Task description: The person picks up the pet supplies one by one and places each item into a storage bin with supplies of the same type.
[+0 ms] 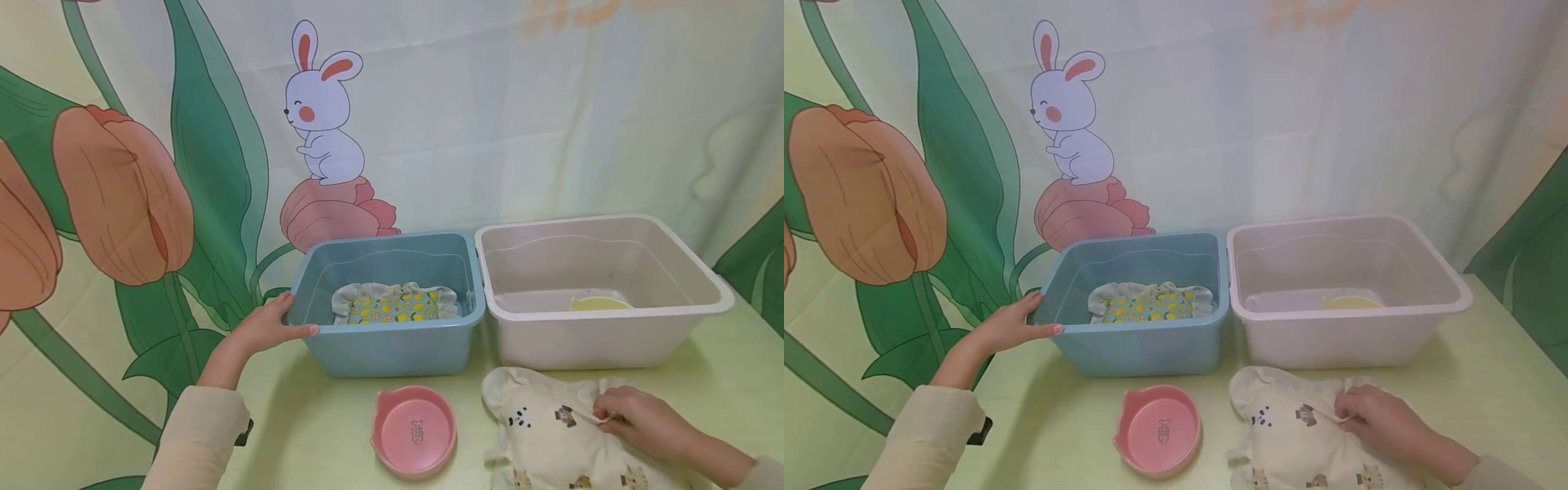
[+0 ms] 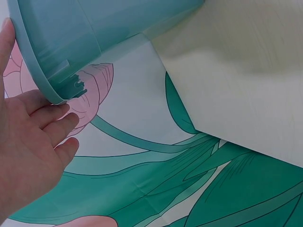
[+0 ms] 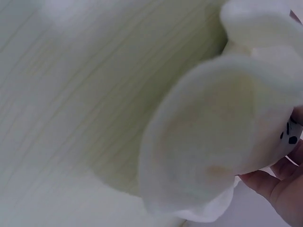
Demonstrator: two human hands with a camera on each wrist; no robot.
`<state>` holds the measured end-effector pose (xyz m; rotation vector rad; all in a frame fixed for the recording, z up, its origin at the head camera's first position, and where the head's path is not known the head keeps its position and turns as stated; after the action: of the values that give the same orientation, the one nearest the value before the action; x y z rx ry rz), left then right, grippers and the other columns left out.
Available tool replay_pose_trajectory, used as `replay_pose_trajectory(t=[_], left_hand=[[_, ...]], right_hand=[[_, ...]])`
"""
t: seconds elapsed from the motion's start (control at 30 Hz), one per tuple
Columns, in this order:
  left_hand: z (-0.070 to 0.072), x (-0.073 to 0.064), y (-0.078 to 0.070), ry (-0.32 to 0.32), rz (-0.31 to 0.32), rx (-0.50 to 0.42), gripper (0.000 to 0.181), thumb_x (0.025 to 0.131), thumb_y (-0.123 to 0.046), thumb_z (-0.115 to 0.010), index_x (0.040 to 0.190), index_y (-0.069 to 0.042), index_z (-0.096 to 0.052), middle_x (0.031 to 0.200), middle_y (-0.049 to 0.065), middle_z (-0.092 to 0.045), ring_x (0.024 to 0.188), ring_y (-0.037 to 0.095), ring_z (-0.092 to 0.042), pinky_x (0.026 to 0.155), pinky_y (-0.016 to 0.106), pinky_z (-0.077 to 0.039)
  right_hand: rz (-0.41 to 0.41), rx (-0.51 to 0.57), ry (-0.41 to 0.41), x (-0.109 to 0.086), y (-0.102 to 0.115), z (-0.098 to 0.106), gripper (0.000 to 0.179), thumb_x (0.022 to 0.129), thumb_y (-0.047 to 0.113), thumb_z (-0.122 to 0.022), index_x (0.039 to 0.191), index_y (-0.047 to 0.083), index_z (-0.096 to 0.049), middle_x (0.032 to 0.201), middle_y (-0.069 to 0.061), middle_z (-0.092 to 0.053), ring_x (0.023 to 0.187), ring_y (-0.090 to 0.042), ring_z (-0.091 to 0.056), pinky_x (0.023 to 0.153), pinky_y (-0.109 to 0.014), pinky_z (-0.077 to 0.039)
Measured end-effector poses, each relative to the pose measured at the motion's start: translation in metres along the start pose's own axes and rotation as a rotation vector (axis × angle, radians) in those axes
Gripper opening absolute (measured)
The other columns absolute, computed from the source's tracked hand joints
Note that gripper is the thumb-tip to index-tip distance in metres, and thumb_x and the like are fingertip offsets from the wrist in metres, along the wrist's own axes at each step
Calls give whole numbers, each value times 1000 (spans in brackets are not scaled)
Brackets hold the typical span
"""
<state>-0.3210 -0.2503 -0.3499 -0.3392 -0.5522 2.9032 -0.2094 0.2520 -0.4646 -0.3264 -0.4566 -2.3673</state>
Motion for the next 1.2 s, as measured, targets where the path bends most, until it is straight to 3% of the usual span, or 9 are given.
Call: replay_pose_trajectory(t=[0.23,0.47,0.6,0.8,1.2], left_hand=[[0,0,0,1,3,-3,100,75,-61,-54,141,0,-12,145,25,-13,128,46,-21,97,59,-27],[0,-1,-1,-9,-6,0,98,75,-60,-55,141,0,-13,144,25,-14,127,46,-22,96,59,-27],[0,0,0,-9,-6,2,99,75,-61,-54,141,0,-13,145,25,-13,128,46,-21,97,59,-27],[0,0,0,-14,-7,3,99,75,-61,-55,141,0,-13,144,25,-14,128,46,-22,96,60,-27],[0,0,1,-11,4,-4,100,75,-61,-55,141,0,-13,145,25,-13,128,46,-21,96,60,-27]], right_hand=[[7,52,82,5,1,5,24,74,15,-67,73,24,-45,71,21,-39,65,6,-31,54,-16,-27],[67,66,61,8,3,9,28,74,11,-67,74,24,-42,69,21,-35,65,6,-30,54,-15,-25],[56,72,72,10,5,11,27,76,12,-66,74,25,-43,70,22,-35,65,7,-31,55,-15,-26],[10,93,124,14,4,16,13,85,27,-56,77,25,-47,72,21,-39,67,6,-33,57,-15,-28],[71,30,36,20,11,29,14,82,22,-61,78,27,-49,77,20,-40,70,6,-33,57,-14,-29]])
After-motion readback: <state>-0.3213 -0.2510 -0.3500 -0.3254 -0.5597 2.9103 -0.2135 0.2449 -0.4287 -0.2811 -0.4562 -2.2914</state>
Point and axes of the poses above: each hand's wrist, its own x-axis towards the middle knuckle, its own z-axis out of the back of the hand, y = z × x, the point moved 6 cm from there along x, towards the middle knuckle
